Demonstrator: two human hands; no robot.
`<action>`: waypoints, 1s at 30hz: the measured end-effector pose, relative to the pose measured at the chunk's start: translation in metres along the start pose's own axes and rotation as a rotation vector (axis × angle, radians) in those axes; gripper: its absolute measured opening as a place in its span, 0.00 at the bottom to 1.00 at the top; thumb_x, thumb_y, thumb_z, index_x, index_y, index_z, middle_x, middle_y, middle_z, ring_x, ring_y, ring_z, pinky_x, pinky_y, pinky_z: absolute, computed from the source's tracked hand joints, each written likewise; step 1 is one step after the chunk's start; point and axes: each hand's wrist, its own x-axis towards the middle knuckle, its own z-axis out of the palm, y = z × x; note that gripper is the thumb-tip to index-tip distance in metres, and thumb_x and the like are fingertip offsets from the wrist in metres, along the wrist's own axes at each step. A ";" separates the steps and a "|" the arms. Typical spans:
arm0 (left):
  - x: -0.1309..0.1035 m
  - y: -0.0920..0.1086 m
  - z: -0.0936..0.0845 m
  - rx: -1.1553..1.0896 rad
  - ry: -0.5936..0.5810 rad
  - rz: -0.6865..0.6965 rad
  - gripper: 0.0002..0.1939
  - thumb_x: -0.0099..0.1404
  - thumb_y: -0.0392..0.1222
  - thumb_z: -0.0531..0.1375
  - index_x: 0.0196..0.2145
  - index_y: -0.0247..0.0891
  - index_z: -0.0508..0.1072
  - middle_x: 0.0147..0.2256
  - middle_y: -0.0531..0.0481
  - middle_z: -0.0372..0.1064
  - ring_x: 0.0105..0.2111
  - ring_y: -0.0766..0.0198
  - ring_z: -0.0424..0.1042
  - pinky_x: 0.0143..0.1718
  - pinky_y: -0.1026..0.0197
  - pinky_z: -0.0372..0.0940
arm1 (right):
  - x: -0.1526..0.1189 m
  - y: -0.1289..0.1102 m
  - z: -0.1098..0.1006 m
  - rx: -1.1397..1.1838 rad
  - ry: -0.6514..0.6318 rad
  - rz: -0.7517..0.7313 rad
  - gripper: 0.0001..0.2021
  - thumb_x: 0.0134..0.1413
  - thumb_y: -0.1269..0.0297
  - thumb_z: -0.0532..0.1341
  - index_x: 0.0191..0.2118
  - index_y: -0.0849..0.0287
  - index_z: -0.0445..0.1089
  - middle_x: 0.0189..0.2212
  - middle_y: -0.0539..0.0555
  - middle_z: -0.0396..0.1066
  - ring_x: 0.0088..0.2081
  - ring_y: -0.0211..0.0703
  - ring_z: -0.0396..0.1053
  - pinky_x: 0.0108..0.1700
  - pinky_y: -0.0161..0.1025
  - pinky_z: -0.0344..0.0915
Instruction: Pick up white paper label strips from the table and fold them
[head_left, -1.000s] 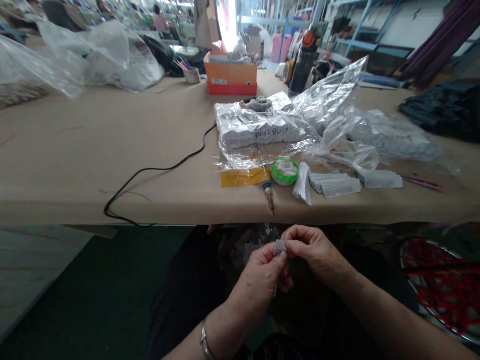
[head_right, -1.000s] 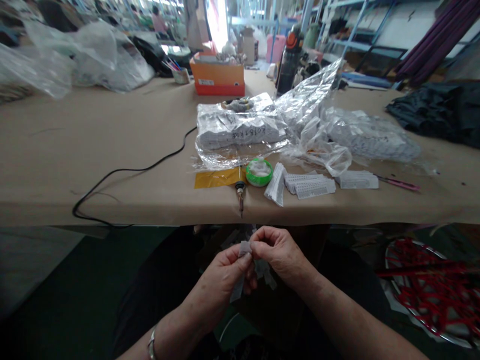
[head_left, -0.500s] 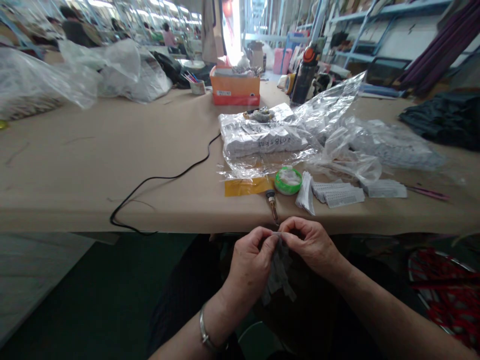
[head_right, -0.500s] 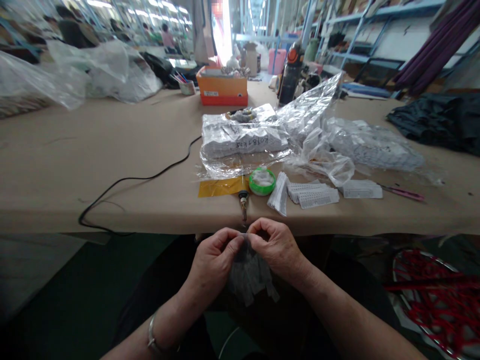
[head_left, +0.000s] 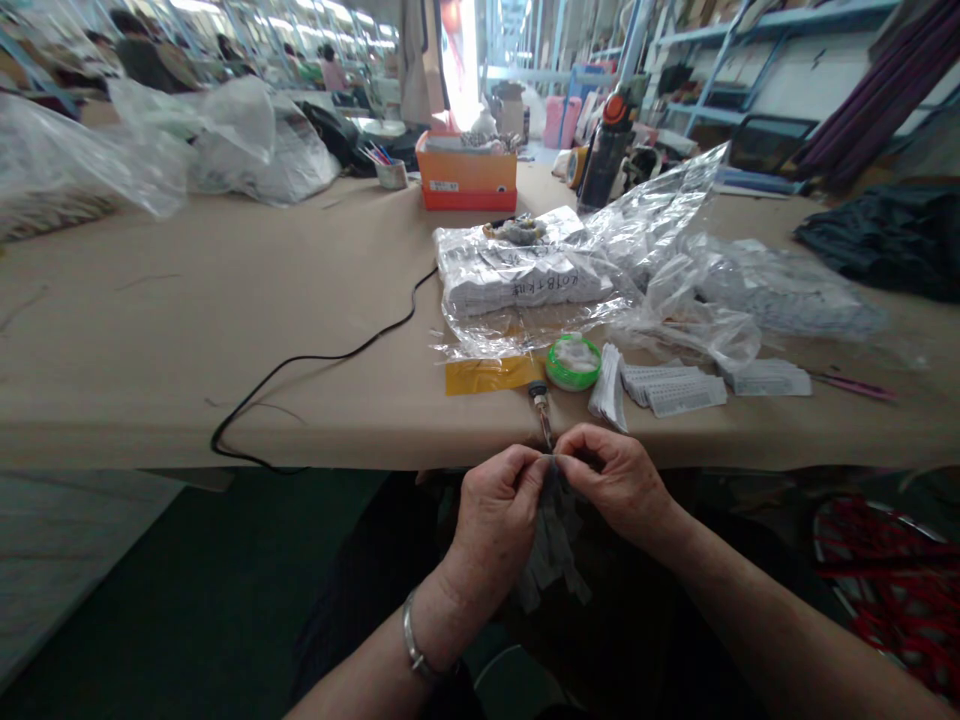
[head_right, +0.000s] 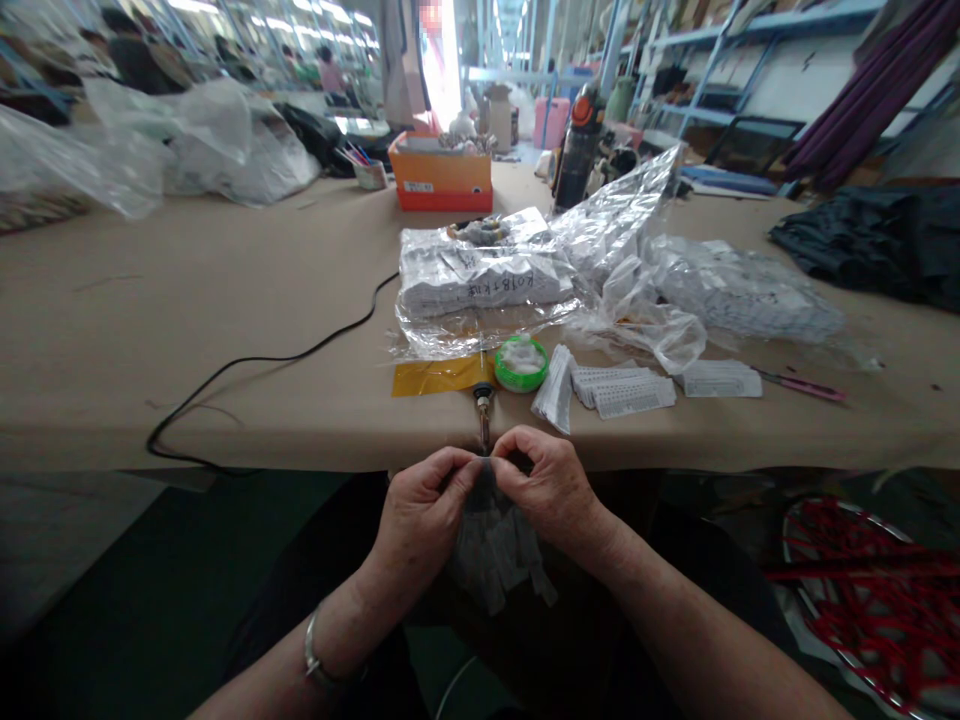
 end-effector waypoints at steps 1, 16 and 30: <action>0.001 -0.001 0.000 -0.003 0.001 0.000 0.08 0.60 0.40 0.57 0.26 0.37 0.73 0.22 0.55 0.69 0.23 0.69 0.64 0.27 0.68 0.59 | 0.000 0.000 0.000 -0.004 0.003 -0.005 0.04 0.48 0.68 0.58 0.26 0.59 0.67 0.21 0.48 0.66 0.24 0.35 0.63 0.28 0.31 0.61; 0.000 0.000 0.000 -0.004 0.008 0.016 0.09 0.61 0.41 0.58 0.26 0.37 0.74 0.22 0.54 0.70 0.24 0.68 0.66 0.28 0.68 0.60 | -0.005 -0.001 -0.002 -0.008 -0.033 -0.035 0.06 0.53 0.64 0.59 0.28 0.59 0.68 0.22 0.47 0.66 0.25 0.35 0.64 0.28 0.31 0.61; -0.018 -0.027 0.003 -0.064 -0.023 -0.117 0.07 0.57 0.41 0.60 0.32 0.39 0.78 0.29 0.50 0.76 0.32 0.59 0.73 0.36 0.62 0.64 | -0.015 0.049 -0.061 -0.908 0.186 -0.387 0.20 0.53 0.68 0.60 0.53 0.60 0.66 0.52 0.60 0.66 0.56 0.58 0.57 0.54 0.54 0.56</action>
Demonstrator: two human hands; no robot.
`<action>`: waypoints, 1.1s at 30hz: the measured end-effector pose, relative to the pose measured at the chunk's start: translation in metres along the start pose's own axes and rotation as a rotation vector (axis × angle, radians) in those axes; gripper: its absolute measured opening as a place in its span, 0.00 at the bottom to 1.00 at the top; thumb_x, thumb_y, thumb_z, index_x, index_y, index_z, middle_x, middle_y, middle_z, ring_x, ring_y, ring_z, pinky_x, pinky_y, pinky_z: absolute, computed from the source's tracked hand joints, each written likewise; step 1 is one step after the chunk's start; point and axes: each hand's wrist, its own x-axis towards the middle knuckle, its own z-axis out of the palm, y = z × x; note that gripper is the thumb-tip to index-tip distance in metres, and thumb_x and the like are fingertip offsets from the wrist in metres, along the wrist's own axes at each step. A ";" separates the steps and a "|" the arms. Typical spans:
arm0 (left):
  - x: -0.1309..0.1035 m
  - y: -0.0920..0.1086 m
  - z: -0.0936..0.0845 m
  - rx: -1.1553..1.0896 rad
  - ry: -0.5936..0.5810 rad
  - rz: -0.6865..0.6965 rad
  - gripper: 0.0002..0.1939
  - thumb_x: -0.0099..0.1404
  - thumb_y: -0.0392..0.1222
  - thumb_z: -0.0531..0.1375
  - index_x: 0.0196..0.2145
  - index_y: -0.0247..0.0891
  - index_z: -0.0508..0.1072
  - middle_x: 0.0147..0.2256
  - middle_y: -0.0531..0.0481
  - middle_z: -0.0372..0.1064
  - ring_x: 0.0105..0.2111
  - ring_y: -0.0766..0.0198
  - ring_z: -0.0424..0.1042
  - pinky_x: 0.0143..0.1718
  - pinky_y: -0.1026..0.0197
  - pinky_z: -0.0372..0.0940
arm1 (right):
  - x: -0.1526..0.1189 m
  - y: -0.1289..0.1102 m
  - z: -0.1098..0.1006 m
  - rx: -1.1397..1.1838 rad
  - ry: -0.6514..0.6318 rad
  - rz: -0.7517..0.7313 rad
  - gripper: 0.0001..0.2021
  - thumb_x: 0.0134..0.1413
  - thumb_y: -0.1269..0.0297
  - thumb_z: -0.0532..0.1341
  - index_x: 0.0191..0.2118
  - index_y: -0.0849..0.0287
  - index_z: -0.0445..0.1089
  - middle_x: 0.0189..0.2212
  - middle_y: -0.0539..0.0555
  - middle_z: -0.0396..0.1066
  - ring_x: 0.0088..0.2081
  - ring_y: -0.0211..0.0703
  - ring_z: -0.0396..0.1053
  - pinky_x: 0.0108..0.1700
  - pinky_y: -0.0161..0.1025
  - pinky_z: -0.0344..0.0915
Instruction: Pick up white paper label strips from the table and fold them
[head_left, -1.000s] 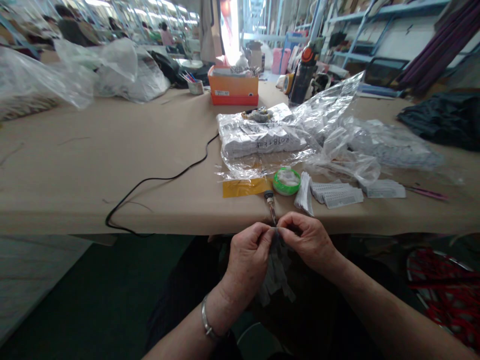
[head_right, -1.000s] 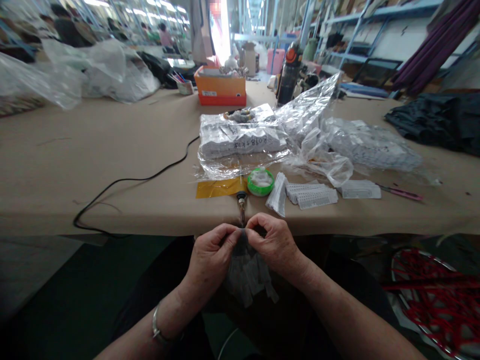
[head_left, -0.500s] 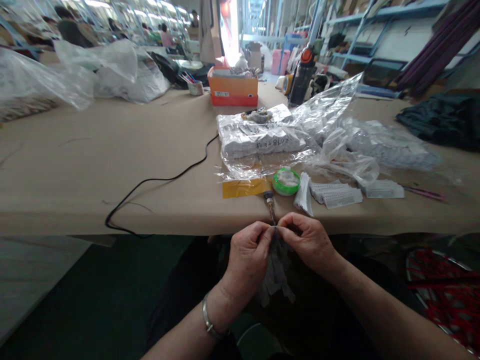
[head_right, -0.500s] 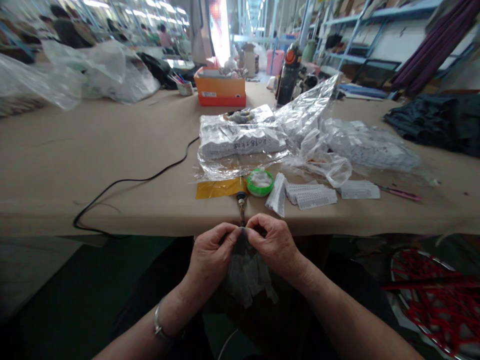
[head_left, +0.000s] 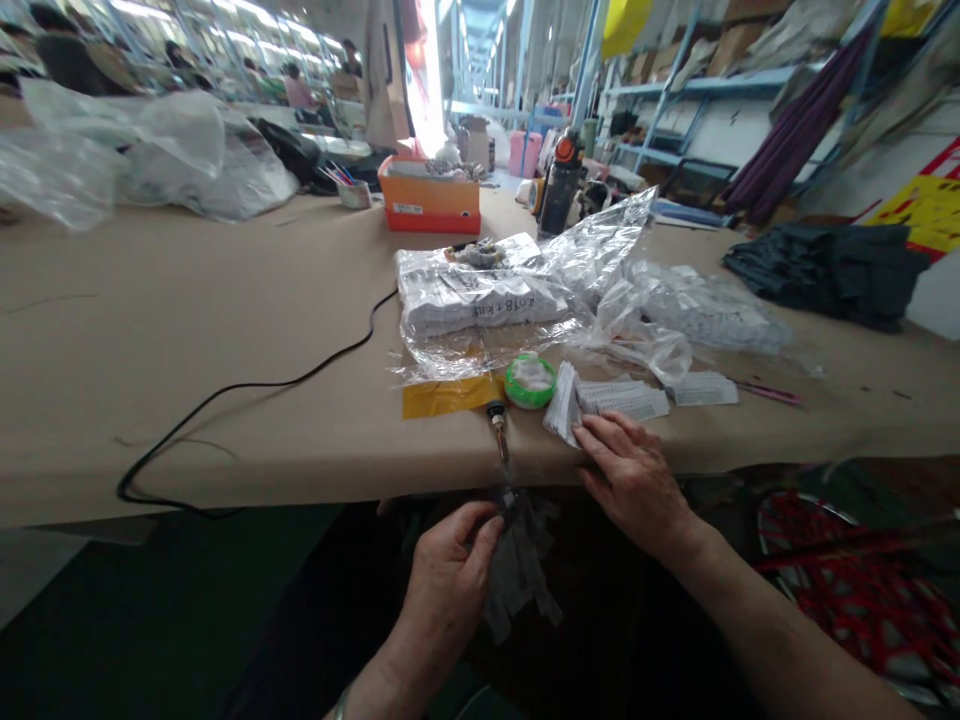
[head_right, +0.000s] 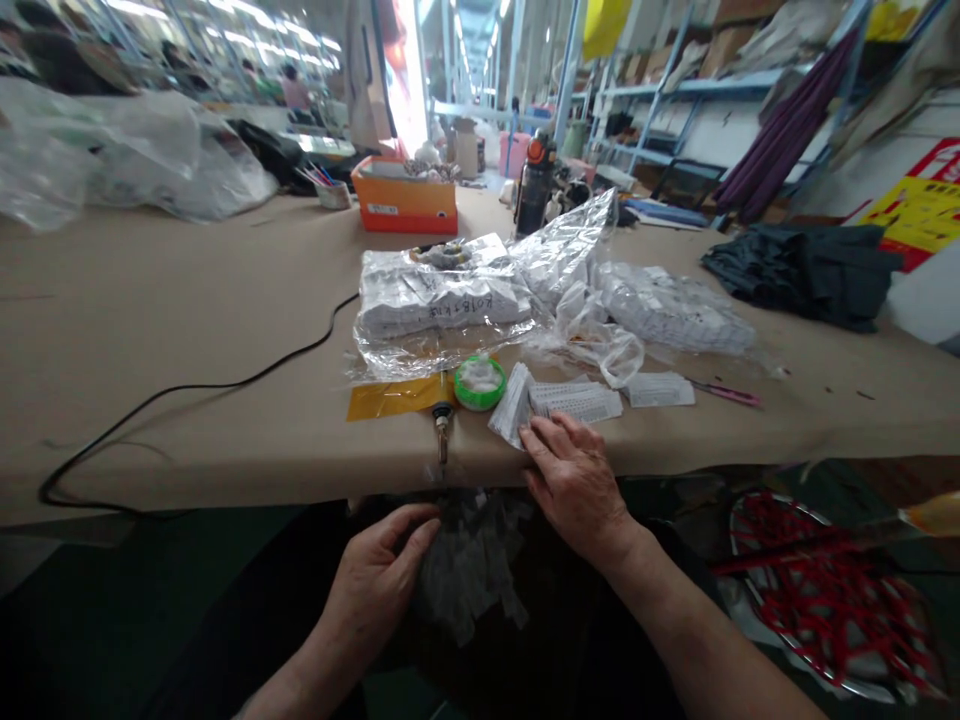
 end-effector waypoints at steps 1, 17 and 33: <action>-0.001 0.000 0.003 0.007 -0.024 -0.005 0.06 0.58 0.41 0.60 0.30 0.39 0.77 0.28 0.51 0.75 0.30 0.60 0.72 0.34 0.62 0.64 | -0.001 0.002 0.002 -0.011 0.031 -0.011 0.17 0.54 0.69 0.59 0.51 0.59 0.67 0.50 0.59 0.68 0.55 0.56 0.58 0.54 0.54 0.56; 0.008 0.056 0.070 -1.008 -0.283 -0.579 0.04 0.59 0.34 0.60 0.30 0.29 0.71 0.24 0.48 0.70 0.21 0.71 0.67 0.24 0.68 0.64 | -0.033 -0.026 -0.039 0.348 0.089 -0.232 0.10 0.56 0.70 0.58 0.44 0.60 0.68 0.41 0.56 0.72 0.48 0.48 0.64 0.53 0.48 0.60; 0.004 0.055 0.078 -0.729 -0.251 -0.683 0.04 0.62 0.34 0.56 0.31 0.30 0.69 0.24 0.44 0.72 0.22 0.65 0.71 0.25 0.63 0.67 | -0.031 0.051 -0.015 0.190 0.210 0.106 0.06 0.57 0.70 0.56 0.37 0.57 0.70 0.38 0.55 0.73 0.45 0.48 0.69 0.48 0.47 0.64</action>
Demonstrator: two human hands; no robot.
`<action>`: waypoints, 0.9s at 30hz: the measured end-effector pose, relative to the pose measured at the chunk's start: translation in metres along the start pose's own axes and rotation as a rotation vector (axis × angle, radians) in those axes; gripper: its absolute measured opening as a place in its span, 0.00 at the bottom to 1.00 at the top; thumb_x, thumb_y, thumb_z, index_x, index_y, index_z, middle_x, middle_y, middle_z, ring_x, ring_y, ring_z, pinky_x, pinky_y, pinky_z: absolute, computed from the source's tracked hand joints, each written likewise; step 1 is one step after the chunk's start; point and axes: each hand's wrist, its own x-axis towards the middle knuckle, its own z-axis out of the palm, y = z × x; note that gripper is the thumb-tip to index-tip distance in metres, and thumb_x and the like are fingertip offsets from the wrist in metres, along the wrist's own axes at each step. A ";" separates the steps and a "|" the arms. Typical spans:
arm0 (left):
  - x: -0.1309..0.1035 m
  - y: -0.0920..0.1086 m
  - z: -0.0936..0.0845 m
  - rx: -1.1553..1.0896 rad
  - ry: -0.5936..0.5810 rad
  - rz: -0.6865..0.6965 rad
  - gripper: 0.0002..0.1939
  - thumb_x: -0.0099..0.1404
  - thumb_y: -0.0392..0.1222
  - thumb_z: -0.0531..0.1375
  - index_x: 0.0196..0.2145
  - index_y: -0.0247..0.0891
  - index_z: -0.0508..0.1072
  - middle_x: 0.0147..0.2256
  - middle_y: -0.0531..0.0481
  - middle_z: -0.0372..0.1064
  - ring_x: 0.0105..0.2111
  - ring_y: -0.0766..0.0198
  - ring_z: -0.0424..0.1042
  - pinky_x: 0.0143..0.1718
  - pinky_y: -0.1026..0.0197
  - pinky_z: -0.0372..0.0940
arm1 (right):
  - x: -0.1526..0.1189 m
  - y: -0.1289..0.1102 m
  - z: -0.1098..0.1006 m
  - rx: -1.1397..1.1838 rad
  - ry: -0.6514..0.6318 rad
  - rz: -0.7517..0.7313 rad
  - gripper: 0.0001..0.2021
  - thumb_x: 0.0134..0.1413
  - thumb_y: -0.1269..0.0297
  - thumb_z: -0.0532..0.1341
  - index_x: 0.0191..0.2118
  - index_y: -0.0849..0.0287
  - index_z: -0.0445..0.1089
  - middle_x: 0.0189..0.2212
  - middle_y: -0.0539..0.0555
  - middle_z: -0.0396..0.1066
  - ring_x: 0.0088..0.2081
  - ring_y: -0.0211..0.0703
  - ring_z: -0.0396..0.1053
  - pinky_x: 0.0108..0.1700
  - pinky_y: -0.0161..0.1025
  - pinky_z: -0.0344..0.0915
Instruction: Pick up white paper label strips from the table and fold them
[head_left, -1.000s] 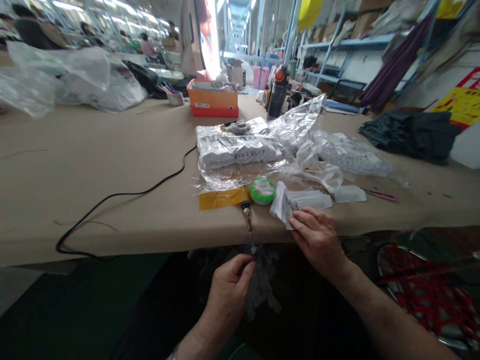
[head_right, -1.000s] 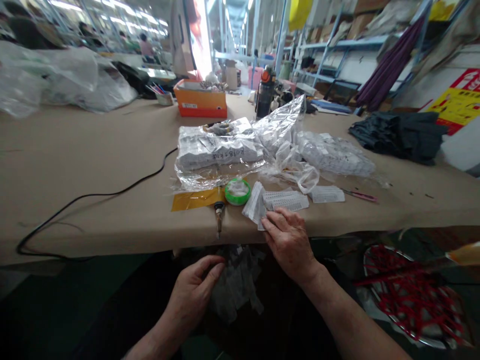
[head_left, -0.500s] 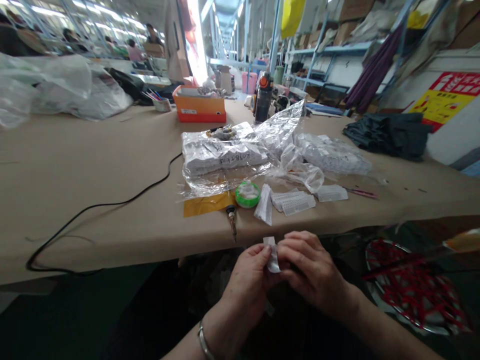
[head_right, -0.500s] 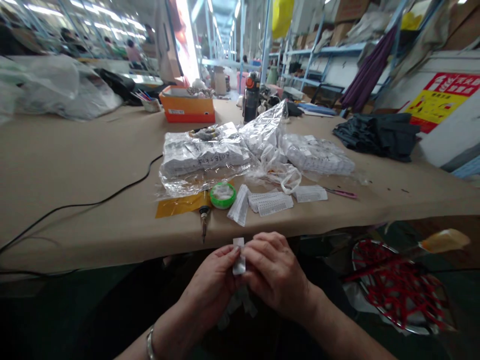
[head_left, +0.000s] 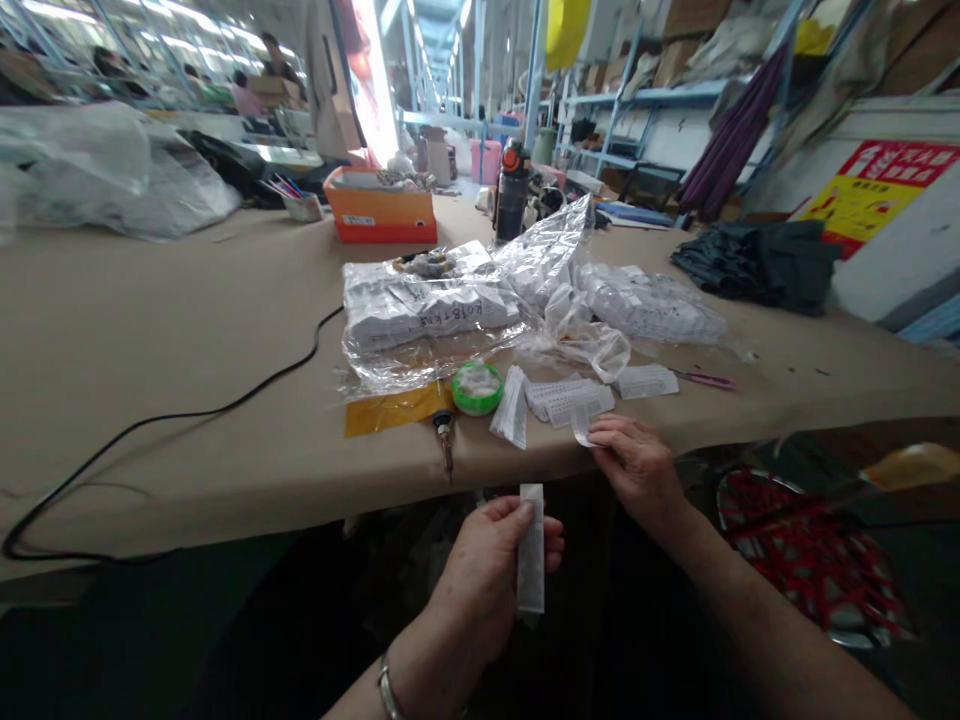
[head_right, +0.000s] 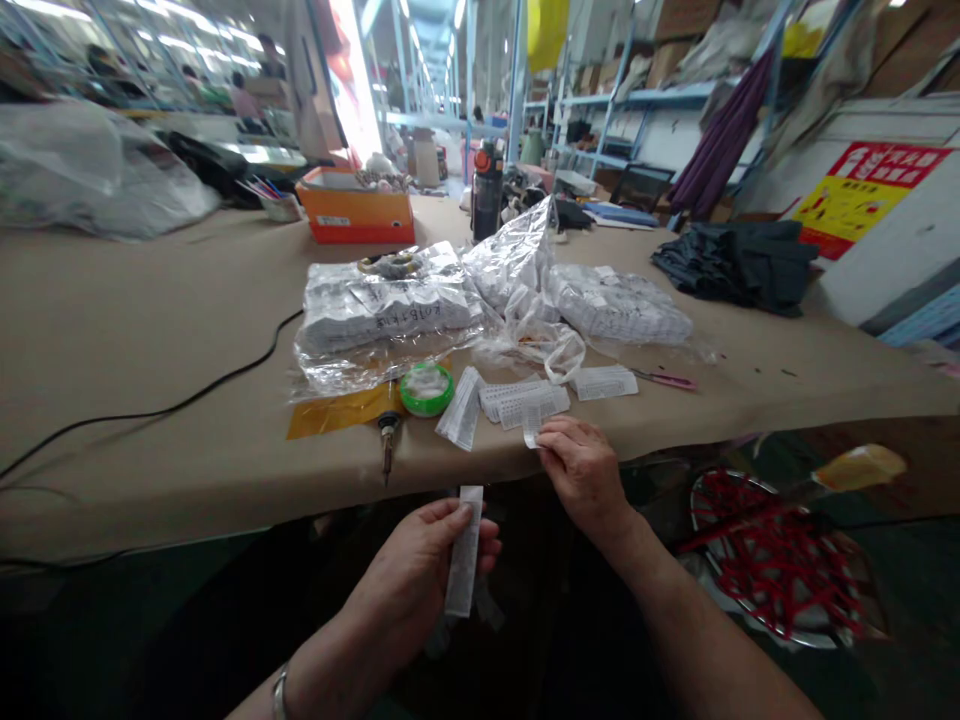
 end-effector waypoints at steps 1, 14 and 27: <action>0.000 0.001 0.001 -0.007 -0.005 -0.014 0.04 0.62 0.34 0.56 0.32 0.30 0.70 0.25 0.43 0.73 0.22 0.64 0.71 0.26 0.62 0.67 | 0.000 -0.004 -0.002 0.046 0.032 -0.014 0.05 0.57 0.70 0.57 0.36 0.57 0.70 0.38 0.55 0.73 0.45 0.47 0.69 0.48 0.47 0.65; 0.005 -0.003 -0.004 -0.262 -0.138 0.100 0.04 0.52 0.32 0.64 0.26 0.29 0.72 0.21 0.49 0.69 0.21 0.70 0.66 0.23 0.69 0.60 | -0.031 -0.083 0.009 0.090 -0.201 -0.377 0.08 0.59 0.73 0.53 0.35 0.60 0.69 0.43 0.55 0.74 0.53 0.46 0.65 0.59 0.49 0.55; 0.003 0.001 -0.005 -0.092 0.026 -0.012 0.01 0.60 0.31 0.59 0.32 0.29 0.70 0.27 0.42 0.74 0.21 0.65 0.72 0.25 0.63 0.68 | -0.013 -0.032 -0.014 0.005 -0.138 -0.160 0.20 0.58 0.56 0.55 0.53 0.63 0.62 0.47 0.62 0.69 0.54 0.53 0.62 0.55 0.53 0.60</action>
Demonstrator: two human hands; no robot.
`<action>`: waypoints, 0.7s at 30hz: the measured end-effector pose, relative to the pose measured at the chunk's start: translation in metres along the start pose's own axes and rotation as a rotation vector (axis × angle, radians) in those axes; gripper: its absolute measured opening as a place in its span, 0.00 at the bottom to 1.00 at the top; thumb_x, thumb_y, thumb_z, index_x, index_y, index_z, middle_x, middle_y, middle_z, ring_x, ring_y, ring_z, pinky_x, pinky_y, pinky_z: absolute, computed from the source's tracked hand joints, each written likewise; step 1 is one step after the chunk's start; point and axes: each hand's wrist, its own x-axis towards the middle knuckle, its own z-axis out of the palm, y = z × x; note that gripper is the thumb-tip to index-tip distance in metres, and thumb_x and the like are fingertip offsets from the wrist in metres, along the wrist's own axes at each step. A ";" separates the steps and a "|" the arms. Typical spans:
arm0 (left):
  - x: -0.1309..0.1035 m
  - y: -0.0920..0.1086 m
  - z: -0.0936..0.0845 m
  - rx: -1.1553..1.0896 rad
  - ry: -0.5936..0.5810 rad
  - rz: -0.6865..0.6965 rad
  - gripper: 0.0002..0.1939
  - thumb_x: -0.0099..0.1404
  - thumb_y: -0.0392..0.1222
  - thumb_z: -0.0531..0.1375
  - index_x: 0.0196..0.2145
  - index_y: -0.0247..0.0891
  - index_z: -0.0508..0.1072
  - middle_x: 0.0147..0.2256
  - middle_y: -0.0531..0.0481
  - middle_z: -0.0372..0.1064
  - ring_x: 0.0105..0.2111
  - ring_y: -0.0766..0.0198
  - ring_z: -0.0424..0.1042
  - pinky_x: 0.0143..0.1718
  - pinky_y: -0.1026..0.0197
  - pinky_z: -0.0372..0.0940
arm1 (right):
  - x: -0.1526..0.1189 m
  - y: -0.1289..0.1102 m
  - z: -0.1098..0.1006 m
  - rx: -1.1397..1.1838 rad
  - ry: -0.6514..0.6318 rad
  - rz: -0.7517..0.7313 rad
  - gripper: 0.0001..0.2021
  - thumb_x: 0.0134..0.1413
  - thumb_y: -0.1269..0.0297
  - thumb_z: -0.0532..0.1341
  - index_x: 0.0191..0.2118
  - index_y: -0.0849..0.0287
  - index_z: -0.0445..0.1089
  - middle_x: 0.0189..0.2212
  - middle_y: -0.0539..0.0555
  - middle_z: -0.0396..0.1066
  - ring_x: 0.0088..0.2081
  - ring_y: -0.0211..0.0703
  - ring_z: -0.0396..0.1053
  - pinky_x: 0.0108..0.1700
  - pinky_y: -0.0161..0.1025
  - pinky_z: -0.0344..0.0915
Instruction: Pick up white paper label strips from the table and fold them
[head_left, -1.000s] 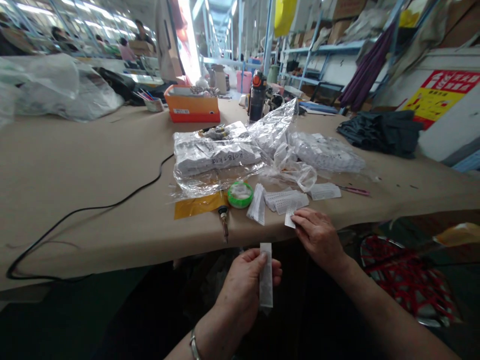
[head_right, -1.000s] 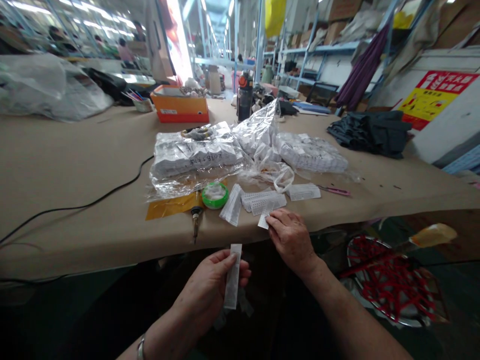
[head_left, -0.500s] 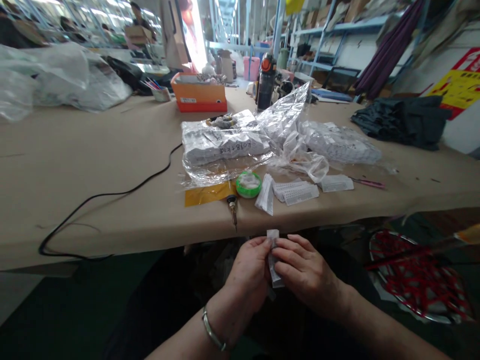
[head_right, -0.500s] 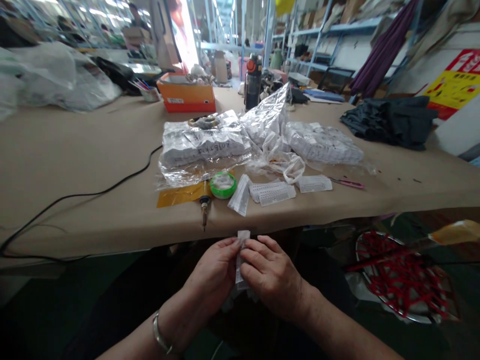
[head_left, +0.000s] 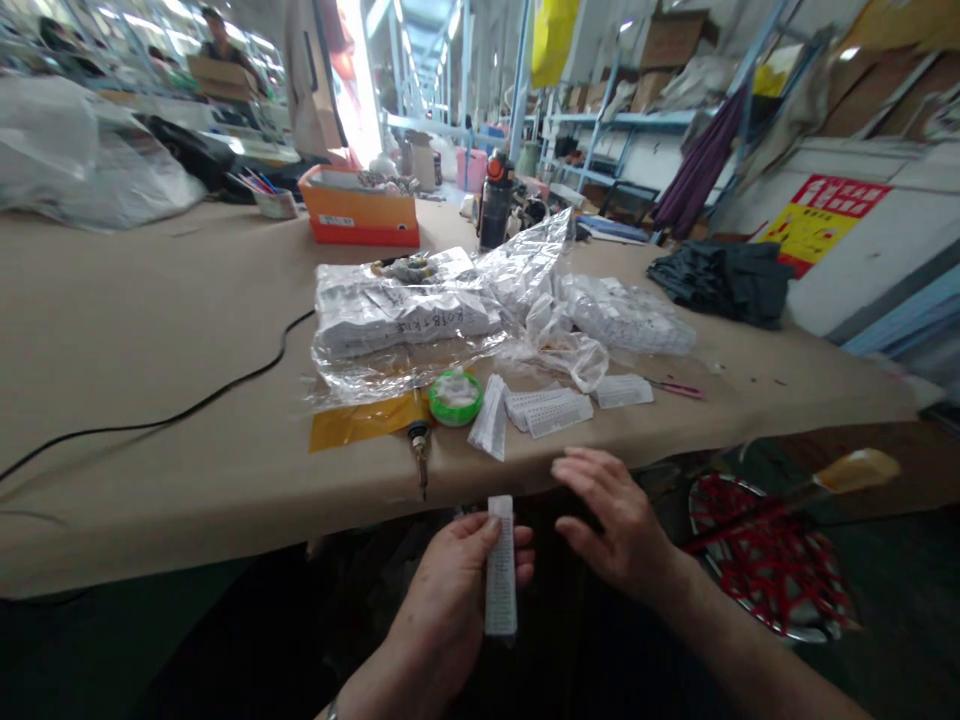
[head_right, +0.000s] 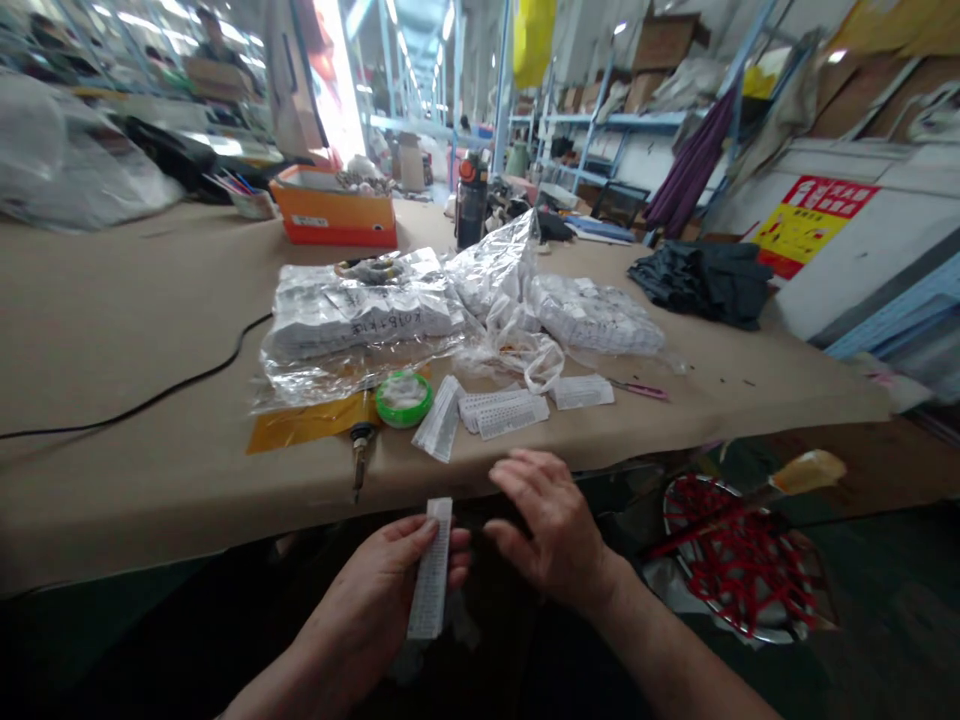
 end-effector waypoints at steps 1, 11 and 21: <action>0.000 0.000 0.000 0.030 0.023 -0.009 0.01 0.60 0.31 0.59 0.32 0.30 0.69 0.27 0.42 0.75 0.21 0.65 0.72 0.26 0.62 0.69 | 0.000 0.019 -0.005 -0.105 0.052 0.098 0.22 0.59 0.56 0.54 0.55 0.64 0.61 0.49 0.64 0.67 0.55 0.55 0.61 0.55 0.54 0.60; 0.002 -0.007 -0.005 0.083 0.038 -0.021 0.04 0.60 0.33 0.60 0.33 0.31 0.67 0.27 0.41 0.75 0.21 0.64 0.73 0.25 0.63 0.70 | -0.018 0.102 -0.014 -0.423 -0.079 0.262 0.26 0.57 0.47 0.55 0.51 0.64 0.66 0.50 0.65 0.67 0.52 0.58 0.63 0.52 0.54 0.60; -0.001 -0.007 -0.006 0.081 0.030 -0.031 0.02 0.61 0.33 0.59 0.32 0.31 0.68 0.27 0.41 0.74 0.21 0.64 0.72 0.25 0.62 0.69 | -0.022 0.055 -0.019 -0.066 0.198 0.249 0.06 0.60 0.67 0.54 0.35 0.57 0.68 0.37 0.56 0.73 0.41 0.45 0.72 0.45 0.44 0.68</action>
